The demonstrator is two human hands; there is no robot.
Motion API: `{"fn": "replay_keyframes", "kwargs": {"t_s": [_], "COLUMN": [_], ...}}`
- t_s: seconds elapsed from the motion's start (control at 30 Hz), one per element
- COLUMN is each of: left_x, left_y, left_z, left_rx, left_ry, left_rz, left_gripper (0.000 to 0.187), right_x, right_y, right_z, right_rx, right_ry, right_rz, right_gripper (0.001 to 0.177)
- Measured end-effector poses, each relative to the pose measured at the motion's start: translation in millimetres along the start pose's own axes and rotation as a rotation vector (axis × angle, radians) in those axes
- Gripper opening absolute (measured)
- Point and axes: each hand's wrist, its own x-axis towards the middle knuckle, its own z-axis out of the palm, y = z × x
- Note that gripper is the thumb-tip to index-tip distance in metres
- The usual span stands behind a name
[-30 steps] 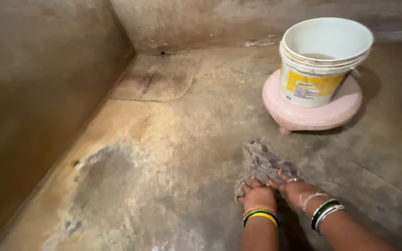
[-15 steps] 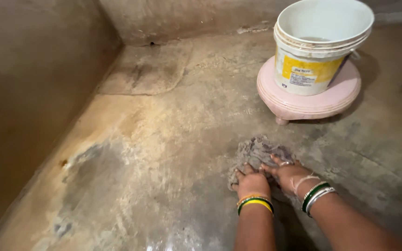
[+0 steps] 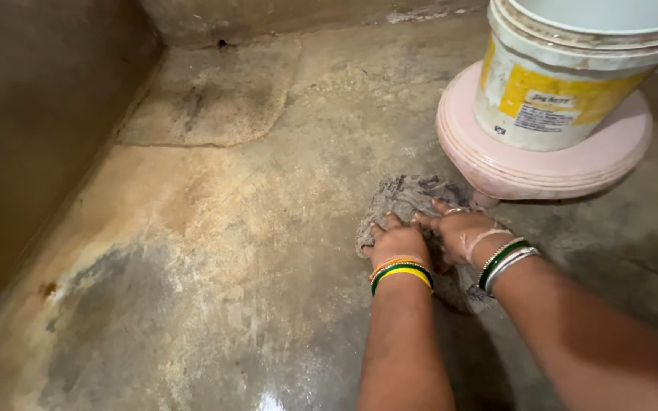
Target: The person scrubs a concrete floor with a grey cloth, repeatedly dipping it into a white bucket of water and wringing it out. They wipe the floor in circular motions, focusing on a specific area near a pink stool.
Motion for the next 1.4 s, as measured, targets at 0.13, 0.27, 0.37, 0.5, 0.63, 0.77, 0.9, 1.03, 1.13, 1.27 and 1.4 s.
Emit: {"fn": "replay_keyframes", "kwargs": {"t_s": [0.13, 0.27, 0.37, 0.5, 0.63, 0.77, 0.9, 1.03, 1.13, 1.27, 1.4], "left_x": [-19, -65, -102, -142, -164, -162, -149, -118, -81, -33, -9], "left_y": [-5, -20, -30, -49, -55, -47, -46, -53, -63, -74, -82], "left_z": [16, 39, 55, 79, 91, 79, 40, 11, -3, -9, -8], "left_rx": [0.021, 0.018, -0.002, -0.053, -0.047, -0.075, -0.112, -0.239, -0.209, -0.171, -0.101], "left_ry": [0.105, -0.013, -0.023, -0.031, 0.046, 0.000, -0.058, -0.046, -0.005, 0.037, 0.121], "left_rz": [-0.001, -0.035, -0.078, -0.094, -0.087, -0.127, -0.160, -0.218, -0.185, -0.192, -0.145], "left_gripper": [0.055, 0.060, 0.051, 0.045, 0.045, 0.054, 0.064, 0.055, 0.049, 0.047, 0.046], "right_x": [-26, -70, -95, -126, -148, -137, -106, -70, -46, -13, 8], "right_y": [-11, -29, -42, -58, -68, -69, -72, -78, -85, -94, -94], "right_z": [5, 36, 69, 106, 100, 86, 71, 44, 17, -1, -2], "right_rx": [0.052, 0.020, 0.032, -0.009, -0.047, -0.021, -0.051, 0.006, 0.022, 0.016, -0.019], "right_ry": [0.018, -0.035, -0.004, 0.047, -0.026, -0.066, -0.045, -0.032, -0.024, 0.004, 0.014], "right_rz": [-0.015, -0.032, -0.053, -0.084, -0.120, -0.090, -0.115, -0.098, -0.107, -0.088, -0.103], "right_gripper": [0.098, 0.094, 0.088, 0.087, 0.088, 0.094, 0.098, 0.093, 0.093, 0.095, 0.097]}}
